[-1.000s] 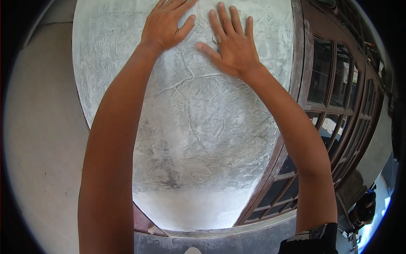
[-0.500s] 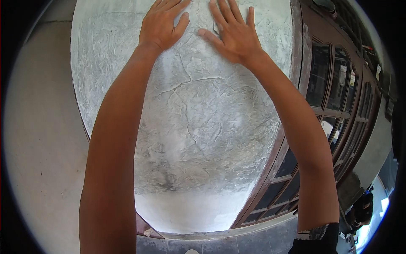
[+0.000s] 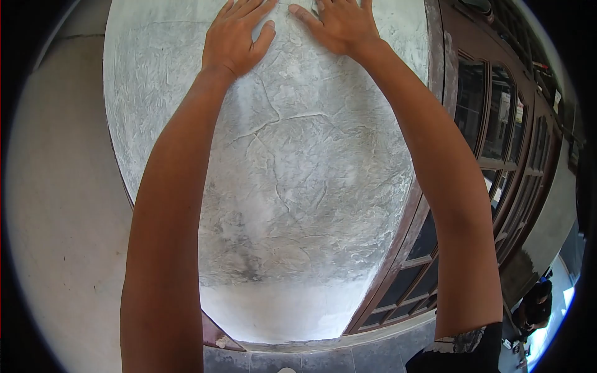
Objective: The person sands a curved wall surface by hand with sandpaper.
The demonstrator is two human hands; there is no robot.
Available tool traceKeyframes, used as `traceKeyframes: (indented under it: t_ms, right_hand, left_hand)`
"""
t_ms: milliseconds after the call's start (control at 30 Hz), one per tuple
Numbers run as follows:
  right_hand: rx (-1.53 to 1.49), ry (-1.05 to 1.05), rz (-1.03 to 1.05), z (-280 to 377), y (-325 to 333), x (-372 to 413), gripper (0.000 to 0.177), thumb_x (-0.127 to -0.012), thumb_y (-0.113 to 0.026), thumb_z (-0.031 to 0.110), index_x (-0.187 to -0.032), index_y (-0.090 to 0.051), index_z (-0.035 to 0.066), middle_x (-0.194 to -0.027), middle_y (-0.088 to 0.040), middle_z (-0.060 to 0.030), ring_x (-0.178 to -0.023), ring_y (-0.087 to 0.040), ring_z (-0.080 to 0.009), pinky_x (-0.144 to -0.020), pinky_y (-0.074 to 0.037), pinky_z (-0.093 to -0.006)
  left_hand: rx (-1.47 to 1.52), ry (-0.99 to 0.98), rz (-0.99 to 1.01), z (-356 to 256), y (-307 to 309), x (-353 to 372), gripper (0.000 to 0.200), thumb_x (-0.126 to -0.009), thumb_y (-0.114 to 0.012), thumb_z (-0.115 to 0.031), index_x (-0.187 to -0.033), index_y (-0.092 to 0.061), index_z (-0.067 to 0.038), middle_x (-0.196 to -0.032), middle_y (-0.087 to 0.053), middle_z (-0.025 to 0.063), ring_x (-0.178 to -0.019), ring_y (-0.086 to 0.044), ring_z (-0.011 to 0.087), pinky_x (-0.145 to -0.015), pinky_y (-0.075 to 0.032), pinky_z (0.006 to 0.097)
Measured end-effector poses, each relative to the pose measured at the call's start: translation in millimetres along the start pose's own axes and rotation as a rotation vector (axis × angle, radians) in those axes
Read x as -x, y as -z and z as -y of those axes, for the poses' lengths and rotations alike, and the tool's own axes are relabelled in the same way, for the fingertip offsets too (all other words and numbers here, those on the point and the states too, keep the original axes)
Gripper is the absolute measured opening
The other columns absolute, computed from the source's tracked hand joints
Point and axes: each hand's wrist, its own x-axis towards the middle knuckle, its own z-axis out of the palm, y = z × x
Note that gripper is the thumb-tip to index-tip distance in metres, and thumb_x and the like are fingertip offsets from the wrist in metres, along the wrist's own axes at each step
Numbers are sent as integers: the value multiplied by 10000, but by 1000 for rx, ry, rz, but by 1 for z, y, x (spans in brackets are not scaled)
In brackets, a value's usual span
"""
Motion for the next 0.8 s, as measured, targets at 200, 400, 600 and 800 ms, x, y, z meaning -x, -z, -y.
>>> traceKeyframes:
  t_ms: [200, 400, 600, 800]
  right_hand:
    - [-13, 141, 190, 29, 18, 71, 991, -1025, -272, 724, -1632, -139, -47, -1720, -94, -241, -1602, -78, -379, -1276, -54, -607]
    - [1, -53, -31, -2, -7, -6, 952, -1048, -253, 688, -1632, -118, -51, -1727, -89, -222, -1607, -71, -352, -1284, -29, -584]
    - [3, 214, -126, 9, -13, 59, 1011, -990, -321, 779, -1642, -204, 16, -1713, -195, -198, -1599, -150, -337, -1251, -98, -660]
    - [-44, 43, -96, 5, -5, 14, 978, -1018, -286, 735, -1631, -189, -21, -1721, -136, -207, -1602, -118, -337, -1271, -69, -610]
  left_hand:
    - [15, -9, -20, 3, -1, 1, 510, -947, -559, -176, -1429, -585, -10, -1546, -516, 201, -1467, -437, 388, -1225, -312, 531]
    - [6, 0, -7, 1, -1, 1, 506, -945, -560, -165, -1428, -589, -15, -1549, -515, 196, -1470, -435, 381, -1224, -313, 528]
    - [-16, 10, -8, 2, -2, 1, 504, -946, -559, -165, -1426, -592, -15, -1549, -514, 198, -1470, -436, 383, -1223, -313, 531]
    - [7, 5, -5, 0, 0, 1, 505, -947, -549, -167, -1424, -594, -8, -1549, -515, 198, -1469, -438, 382, -1225, -310, 525]
